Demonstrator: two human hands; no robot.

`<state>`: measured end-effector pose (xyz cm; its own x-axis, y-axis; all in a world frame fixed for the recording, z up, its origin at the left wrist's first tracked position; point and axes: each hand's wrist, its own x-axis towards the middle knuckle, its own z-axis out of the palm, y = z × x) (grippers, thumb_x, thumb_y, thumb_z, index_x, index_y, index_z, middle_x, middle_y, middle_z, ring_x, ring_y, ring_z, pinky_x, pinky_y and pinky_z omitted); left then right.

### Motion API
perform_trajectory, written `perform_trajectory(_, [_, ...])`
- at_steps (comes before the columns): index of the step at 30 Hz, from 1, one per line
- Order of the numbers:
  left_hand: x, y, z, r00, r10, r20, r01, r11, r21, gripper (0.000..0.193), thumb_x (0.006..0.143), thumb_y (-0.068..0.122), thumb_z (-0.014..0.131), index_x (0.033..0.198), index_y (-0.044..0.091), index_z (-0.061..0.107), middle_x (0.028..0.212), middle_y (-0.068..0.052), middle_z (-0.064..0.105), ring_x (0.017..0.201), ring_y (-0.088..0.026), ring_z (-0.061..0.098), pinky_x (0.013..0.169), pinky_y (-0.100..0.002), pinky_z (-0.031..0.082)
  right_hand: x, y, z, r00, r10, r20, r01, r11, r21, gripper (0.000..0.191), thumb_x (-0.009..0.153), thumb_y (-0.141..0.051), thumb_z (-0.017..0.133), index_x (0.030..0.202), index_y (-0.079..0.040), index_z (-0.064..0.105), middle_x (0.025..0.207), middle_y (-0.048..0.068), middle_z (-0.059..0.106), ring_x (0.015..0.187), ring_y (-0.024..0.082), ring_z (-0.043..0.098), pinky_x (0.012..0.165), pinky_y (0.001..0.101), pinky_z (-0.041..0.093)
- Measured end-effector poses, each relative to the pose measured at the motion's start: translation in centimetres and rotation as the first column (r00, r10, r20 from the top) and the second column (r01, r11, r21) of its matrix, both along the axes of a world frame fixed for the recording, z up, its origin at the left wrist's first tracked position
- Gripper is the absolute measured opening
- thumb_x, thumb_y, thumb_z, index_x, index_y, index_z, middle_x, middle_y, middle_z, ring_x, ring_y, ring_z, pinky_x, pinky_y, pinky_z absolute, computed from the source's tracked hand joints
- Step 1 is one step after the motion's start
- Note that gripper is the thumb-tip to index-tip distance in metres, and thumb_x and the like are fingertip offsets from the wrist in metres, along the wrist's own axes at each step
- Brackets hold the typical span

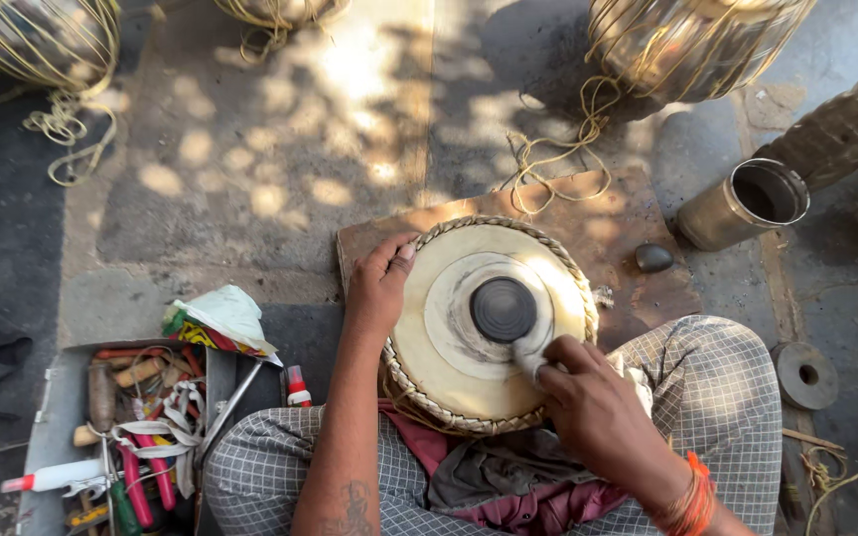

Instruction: The person sits on the ground with a tabla drum between their legs and applies black paste to the center of the drum head, working it in circular motions by hand. They rub the paste with a smooth stone, wipe the surface with a cloth, and continue smoothing the black center patch.

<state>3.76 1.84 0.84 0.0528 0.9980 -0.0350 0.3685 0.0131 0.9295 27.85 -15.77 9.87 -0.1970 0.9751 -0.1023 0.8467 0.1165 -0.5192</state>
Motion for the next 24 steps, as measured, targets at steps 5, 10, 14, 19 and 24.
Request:
perform_trajectory(5, [-0.2, -2.4, 1.0, 0.984, 0.174, -0.025, -0.157, 0.937, 0.313, 0.029, 0.102, 0.022, 0.06, 0.123, 0.006, 0.07, 0.114, -0.017, 0.075, 0.104, -0.033, 0.071, 0.088, -0.04, 0.055, 3.4, -1.4, -1.3, 0.426, -0.381, -0.82, 0.073, 0.919, -0.389, 0.033, 0.095, -0.006, 0.063, 0.124, 0.004, 0.075, 0.109, 0.011, 0.063, 0.096, 0.019, 0.06, 0.085, 0.0315, 0.049])
perform_trajectory(10, [2.3, -11.5, 5.6, 0.918, 0.302, -0.257, -0.046, 0.726, 0.686, 0.033, 0.1, 0.017, 0.057, 0.128, 0.002, 0.062, 0.123, -0.023, 0.07, 0.115, -0.04, 0.066, 0.097, -0.051, 0.049, 5.7, -4.4, 1.2, 0.38, -0.139, -0.914, -0.116, 0.974, -0.196, 0.038, 0.098, -0.023, 0.062, 0.115, 0.005, 0.08, 0.131, 0.018, 0.065, 0.123, 0.03, 0.06, 0.102, 0.043, 0.047])
perform_trajectory(14, [6.7, -18.9, 8.4, 0.909, -0.385, 0.16, 0.35, 0.913, 0.21, 0.047, 0.104, 0.044, 0.056, 0.122, 0.002, 0.069, 0.117, -0.013, 0.072, 0.114, -0.025, 0.069, 0.096, -0.04, 0.056, 5.7, -5.1, 4.3, 0.505, 0.182, -0.844, -0.23, 0.971, 0.071, 0.044, 0.102, -0.038, 0.062, 0.102, 0.001, 0.083, 0.145, 0.018, 0.062, 0.14, 0.033, 0.049, 0.113, 0.0464, 0.037])
perform_trajectory(19, [7.8, -21.5, 9.2, 0.503, -0.378, 0.777, 0.609, 0.793, -0.008, 0.035, 0.105, 0.037, 0.069, 0.104, 0.002, 0.064, 0.1, -0.002, 0.067, 0.091, -0.009, 0.058, 0.081, -0.028, 0.049, 5.8, -6.1, 4.6, 0.51, 0.127, -0.851, -0.236, 0.972, 0.004, 0.038, 0.097, -0.032, 0.069, 0.104, 0.003, 0.082, 0.137, 0.017, 0.059, 0.129, 0.033, 0.059, 0.106, 0.0452, 0.048])
perform_trajectory(24, [6.4, -21.7, 10.1, 0.644, -0.425, 0.636, 0.511, 0.858, 0.056, 0.03, 0.108, 0.034, 0.066, 0.097, 0.006, 0.062, 0.084, 0.007, 0.055, 0.079, -0.003, 0.047, 0.07, -0.023, 0.041, 6.8, -7.2, 2.7, 0.432, -0.113, -0.895, -0.205, 0.954, -0.219, 0.031, 0.095, -0.018, 0.075, 0.116, 0.005, 0.078, 0.123, 0.016, 0.068, 0.112, 0.027, 0.066, 0.087, 0.0403, 0.059])
